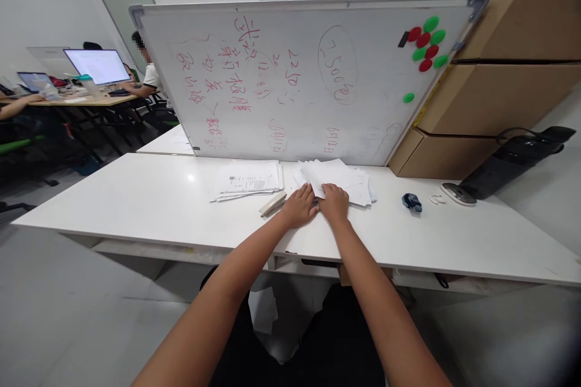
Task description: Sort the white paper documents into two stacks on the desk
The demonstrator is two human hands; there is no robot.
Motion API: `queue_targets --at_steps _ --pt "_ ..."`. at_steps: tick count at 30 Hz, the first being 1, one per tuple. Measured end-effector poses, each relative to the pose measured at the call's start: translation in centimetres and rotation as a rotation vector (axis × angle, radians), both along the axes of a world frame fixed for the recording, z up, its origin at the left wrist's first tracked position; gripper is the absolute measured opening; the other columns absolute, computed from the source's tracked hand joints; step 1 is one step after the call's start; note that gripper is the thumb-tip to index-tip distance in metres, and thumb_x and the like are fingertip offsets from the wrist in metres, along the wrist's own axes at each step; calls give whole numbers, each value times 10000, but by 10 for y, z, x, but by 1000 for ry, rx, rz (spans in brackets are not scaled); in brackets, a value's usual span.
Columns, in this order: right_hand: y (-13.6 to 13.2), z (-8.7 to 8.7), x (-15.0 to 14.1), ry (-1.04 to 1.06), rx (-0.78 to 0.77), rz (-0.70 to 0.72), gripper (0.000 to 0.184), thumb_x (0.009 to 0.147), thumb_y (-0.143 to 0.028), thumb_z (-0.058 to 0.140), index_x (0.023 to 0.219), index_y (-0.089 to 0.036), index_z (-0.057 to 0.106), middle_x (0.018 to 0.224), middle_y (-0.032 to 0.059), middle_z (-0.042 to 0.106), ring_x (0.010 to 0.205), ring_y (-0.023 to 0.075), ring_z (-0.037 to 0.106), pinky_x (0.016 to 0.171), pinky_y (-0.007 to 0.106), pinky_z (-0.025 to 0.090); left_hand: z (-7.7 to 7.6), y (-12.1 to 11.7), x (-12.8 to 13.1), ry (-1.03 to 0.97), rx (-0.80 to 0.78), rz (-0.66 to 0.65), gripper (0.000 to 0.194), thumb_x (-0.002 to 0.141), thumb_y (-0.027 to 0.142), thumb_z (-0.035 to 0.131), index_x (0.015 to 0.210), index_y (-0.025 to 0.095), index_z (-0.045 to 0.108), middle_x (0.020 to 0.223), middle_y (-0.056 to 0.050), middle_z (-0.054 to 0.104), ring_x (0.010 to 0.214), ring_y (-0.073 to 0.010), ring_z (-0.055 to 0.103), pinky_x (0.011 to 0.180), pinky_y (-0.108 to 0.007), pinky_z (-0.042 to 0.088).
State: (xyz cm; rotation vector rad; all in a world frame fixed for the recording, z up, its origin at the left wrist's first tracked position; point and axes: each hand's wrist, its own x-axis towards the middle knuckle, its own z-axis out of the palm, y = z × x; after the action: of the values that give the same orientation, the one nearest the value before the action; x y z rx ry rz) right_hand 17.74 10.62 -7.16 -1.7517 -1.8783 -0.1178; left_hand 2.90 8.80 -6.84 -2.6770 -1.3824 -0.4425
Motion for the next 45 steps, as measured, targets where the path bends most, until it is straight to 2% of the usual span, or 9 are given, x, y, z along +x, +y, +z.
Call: queue_targets --at_steps 4,8,12,15,19,26,32,36,45 --pt "2 0 2 19 -6 5 366 811 -173 496 1163 -166 594 1175 117 622 1055 250 530 926 363 299 2 0 0 21 8 -12 627 937 502 287 1452 146 305 1533 -108 260 1430 -263 157 1139 -454 175" --pt "7 0 4 60 -14 -41 271 903 -265 400 969 -157 640 977 111 673 920 233 571 829 335 333 4 2 1 64 27 -31 651 924 547 279 1487 223 249 1541 -70 246 1440 -287 86 1140 -549 12" --pt "10 -1 5 105 3 -76 376 951 -341 327 808 -169 630 850 88 678 826 213 581 782 317 338 6 5 1 80 60 -66 666 920 545 295 1498 225 214 1555 -76 197 1444 -275 63 1140 -544 -21" --pt "8 0 4 141 44 -33 381 955 -379 334 878 -180 650 914 78 688 871 206 587 814 312 335 7 6 2 80 78 -90 655 918 536 316 1493 235 231 1556 -68 191 1444 -272 61 1143 -540 -27" --pt "5 0 3 183 83 22 365 943 -420 369 1026 -198 647 1031 70 684 956 201 583 871 306 323 7 6 2 96 81 -121 601 923 503 337 1473 269 287 1539 -43 256 1444 -267 73 1149 -531 -8" --pt "7 0 4 161 21 4 299 909 -284 383 926 -158 653 958 99 696 922 213 592 863 311 327 3 9 0 46 96 -159 594 921 489 353 1465 252 315 1543 -48 246 1439 -288 89 1145 -505 105" --pt "8 1 7 255 -45 -7 287 878 -277 386 911 -188 656 914 71 701 907 213 594 861 316 356 12 5 0 65 64 -157 560 912 492 383 1443 318 347 1553 -2 222 1440 -286 83 1137 -492 140" --pt "8 2 8 230 -54 8 238 821 -219 420 878 -193 649 885 58 695 900 206 591 860 310 360 15 2 0 107 35 -132 549 925 506 329 1444 328 338 1564 21 179 1443 -275 57 1139 -482 135" --pt "10 -3 10 187 8 1 287 872 -324 424 775 -167 644 777 89 676 750 202 581 712 293 370 15 4 -3 71 90 -186 501 922 479 373 1380 291 454 1543 -23 256 1428 -324 109 1092 -520 228"
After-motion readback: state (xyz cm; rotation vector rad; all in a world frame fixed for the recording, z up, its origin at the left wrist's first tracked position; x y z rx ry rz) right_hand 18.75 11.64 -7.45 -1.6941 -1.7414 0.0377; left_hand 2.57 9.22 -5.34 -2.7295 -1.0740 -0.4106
